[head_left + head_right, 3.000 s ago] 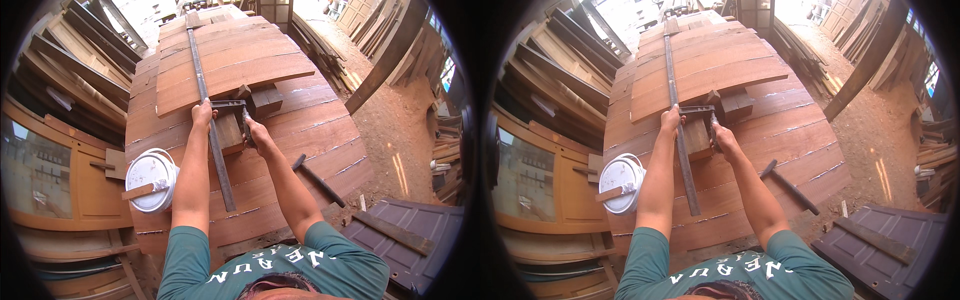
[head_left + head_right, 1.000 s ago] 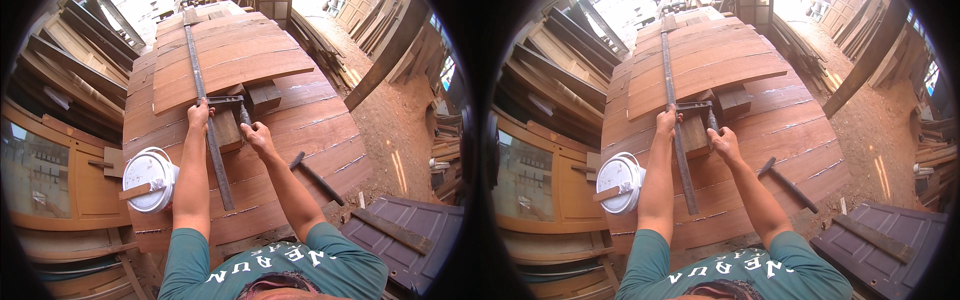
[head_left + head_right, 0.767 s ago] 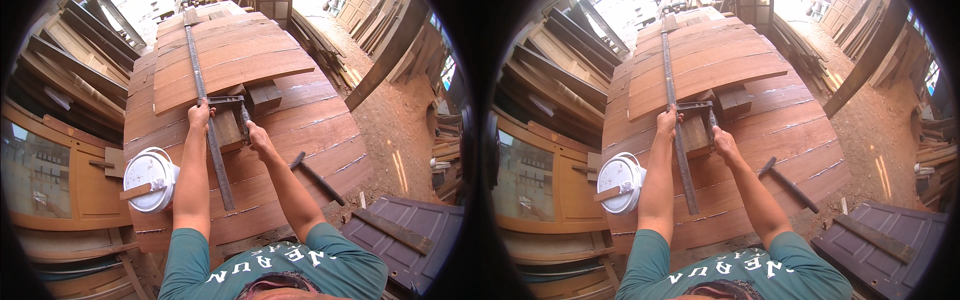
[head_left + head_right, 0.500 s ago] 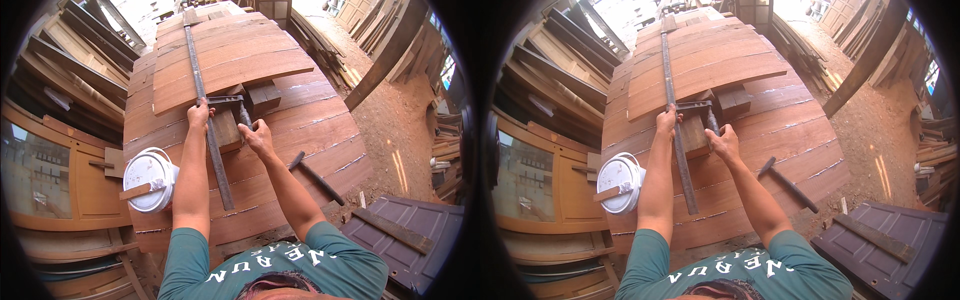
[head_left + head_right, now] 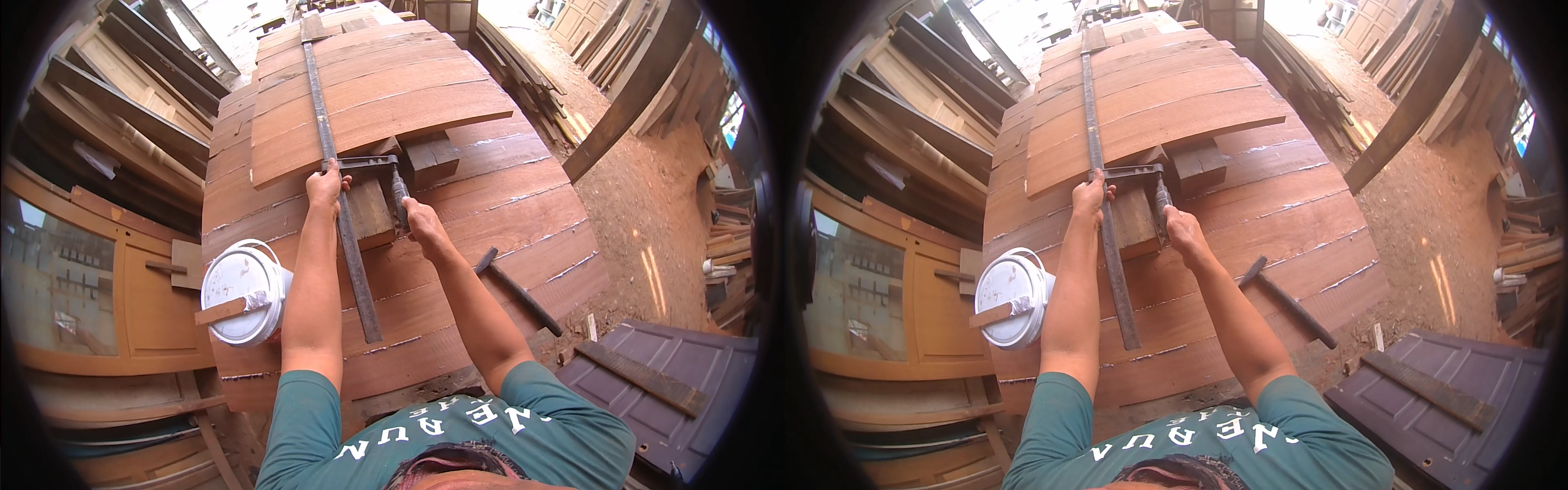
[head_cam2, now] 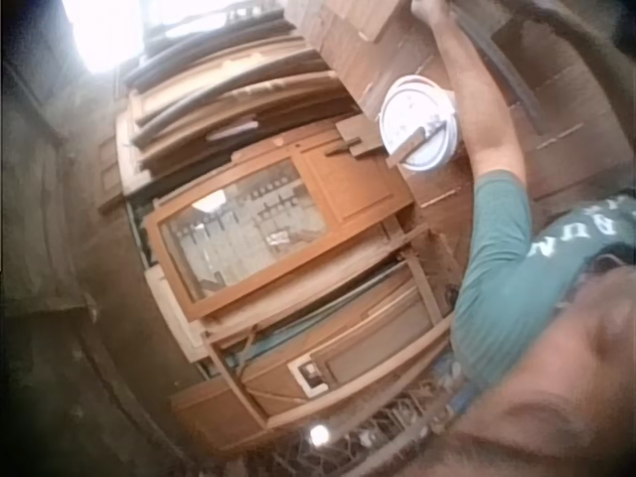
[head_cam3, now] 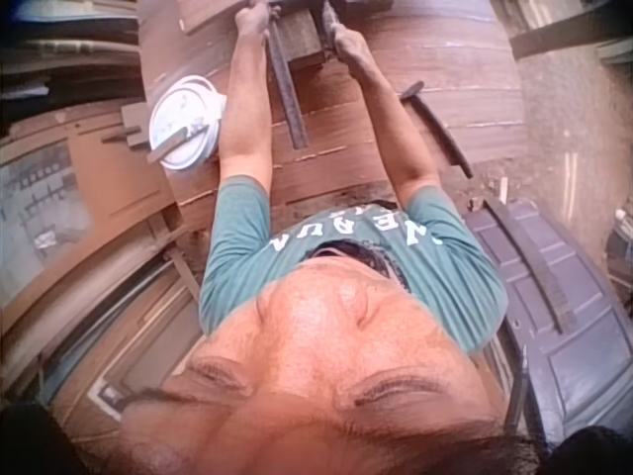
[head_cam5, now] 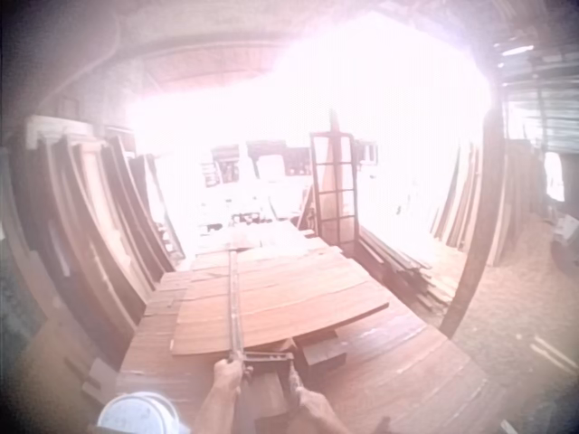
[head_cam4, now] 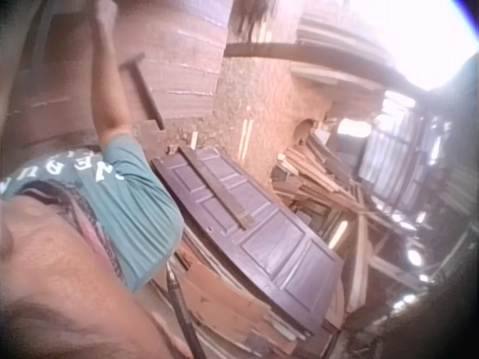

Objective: The person uses a hammer to tap wooden planks together on a workbench. They adjust the position of the planks and use a metal bar to align them while hammering. The person also briefly touches their arm during the process.

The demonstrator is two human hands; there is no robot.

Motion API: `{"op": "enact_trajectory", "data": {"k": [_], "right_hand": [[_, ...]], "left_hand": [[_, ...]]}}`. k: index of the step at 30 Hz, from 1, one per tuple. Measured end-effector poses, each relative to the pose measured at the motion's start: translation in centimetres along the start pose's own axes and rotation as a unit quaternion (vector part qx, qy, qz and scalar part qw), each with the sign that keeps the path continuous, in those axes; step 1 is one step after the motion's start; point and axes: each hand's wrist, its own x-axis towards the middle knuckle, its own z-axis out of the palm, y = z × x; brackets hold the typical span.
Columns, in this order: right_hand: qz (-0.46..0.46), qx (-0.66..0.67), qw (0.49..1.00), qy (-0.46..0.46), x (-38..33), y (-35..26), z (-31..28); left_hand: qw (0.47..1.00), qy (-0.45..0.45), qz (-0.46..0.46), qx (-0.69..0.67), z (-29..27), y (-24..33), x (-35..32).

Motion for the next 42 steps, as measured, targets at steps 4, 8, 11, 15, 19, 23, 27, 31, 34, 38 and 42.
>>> {"op": "enact_trajectory", "data": {"k": [4, 8, 11, 15, 19, 23, 27, 31, 34, 38, 42], "right_hand": [[-0.121, -0.173, 0.971, 0.109, -1.1, -0.3, 1.1], [-0.097, -0.154, 0.976, 0.116, -1.5, -0.5, 1.7], [-0.024, -0.021, 0.999, 0.018, 0.0, -0.1, 0.5], [-0.116, -0.123, 0.981, 0.091, -0.2, 0.3, 0.9], [-0.092, -0.101, 0.987, 0.080, -0.7, -0.2, 1.2], [-0.052, -0.032, 0.997, 0.040, -0.2, -0.6, 0.9], [-0.067, -0.052, 0.994, 0.074, -0.1, -0.4, 0.9], [-0.121, -0.161, 0.970, 0.138, -0.9, -0.7, 1.2], [-0.069, -0.087, 0.991, 0.075, -0.4, -0.6, 0.9], [-0.050, -0.025, 0.998, 0.022, 0.8, 0.2, 0.3], [-0.135, -0.155, 0.971, 0.122, -0.3, -0.7, 1.4]], "left_hand": [[1.000, 0.001, -0.004, -0.009, -0.3, -0.1, 0.0], [1.000, 0.007, -0.010, -0.010, -0.3, -0.2, 0.2], [1.000, 0.004, -0.006, -0.002, -0.1, 0.0, 0.0], [1.000, 0.005, -0.006, 0.005, -0.1, 0.1, 0.0], [1.000, 0.002, -0.004, -0.002, -0.3, 0.0, 0.3], [1.000, -0.005, -0.004, -0.001, -0.2, -0.1, 0.2], [1.000, -0.019, -0.011, -0.005, 0.1, 0.2, -0.1], [1.000, 0.000, -0.012, 0.027, 0.0, 0.5, -0.5], [0.999, 0.000, -0.013, 0.031, 0.1, 0.6, -0.5], [0.999, 0.001, -0.016, 0.033, 0.7, 0.7, -0.2], [0.998, -0.001, 0.007, 0.056, 0.3, 0.6, -0.1]]}}
